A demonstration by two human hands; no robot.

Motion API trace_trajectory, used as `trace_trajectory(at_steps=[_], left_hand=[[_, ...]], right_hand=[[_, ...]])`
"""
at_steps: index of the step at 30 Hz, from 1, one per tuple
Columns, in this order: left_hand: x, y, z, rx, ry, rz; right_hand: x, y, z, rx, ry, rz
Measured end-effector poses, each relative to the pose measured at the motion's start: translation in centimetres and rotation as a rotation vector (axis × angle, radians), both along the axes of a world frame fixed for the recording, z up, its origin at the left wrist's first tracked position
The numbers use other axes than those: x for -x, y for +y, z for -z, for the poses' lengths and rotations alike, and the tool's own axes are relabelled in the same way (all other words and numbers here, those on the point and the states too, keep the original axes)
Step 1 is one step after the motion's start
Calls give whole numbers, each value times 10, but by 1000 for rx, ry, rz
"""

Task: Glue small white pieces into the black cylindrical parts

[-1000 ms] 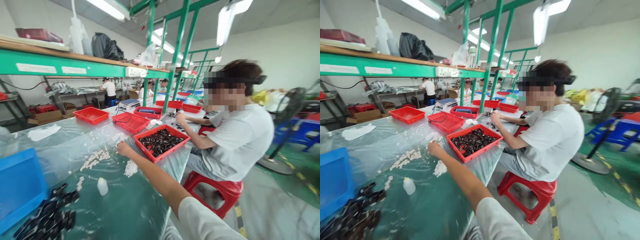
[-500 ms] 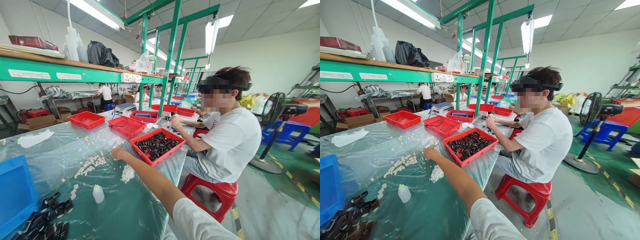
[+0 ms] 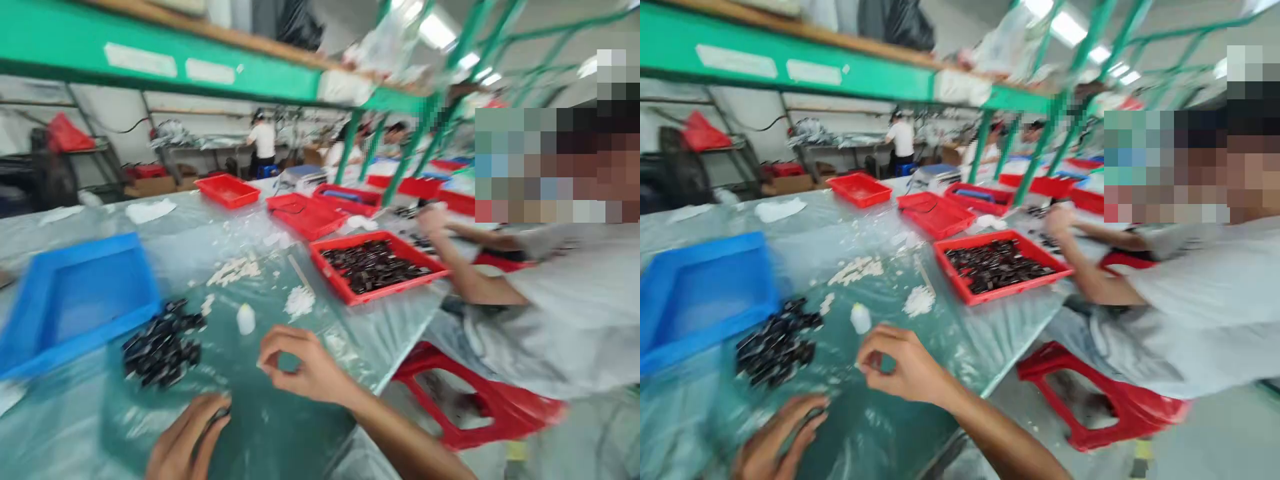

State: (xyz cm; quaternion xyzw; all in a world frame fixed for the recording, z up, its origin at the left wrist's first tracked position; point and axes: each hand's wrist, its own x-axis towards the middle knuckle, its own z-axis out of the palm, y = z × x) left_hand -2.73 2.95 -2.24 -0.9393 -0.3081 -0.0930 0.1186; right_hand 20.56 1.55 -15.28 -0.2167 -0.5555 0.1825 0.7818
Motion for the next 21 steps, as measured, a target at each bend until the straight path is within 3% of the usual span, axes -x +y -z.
trace_trajectory(at_steps=[3, 6, 10, 15, 21], left_hand=[[-23, -13, -14, 76, 66, 123], [-28, -11, -15, 140, 52, 183], [-25, -16, -12, 217, 90, 106], [-27, -19, -13, 291, 77, 126], [-24, -17, -7, 304, -19, 150]], right_hand=[[33, -14, 7, -39, 89, -94], [54, -9, 13, -33, 129, -84], [63, -9, 11, -98, 116, -71], [65, -16, 7, -85, 18, -25], [78, -14, 6, -96, 100, -14]])
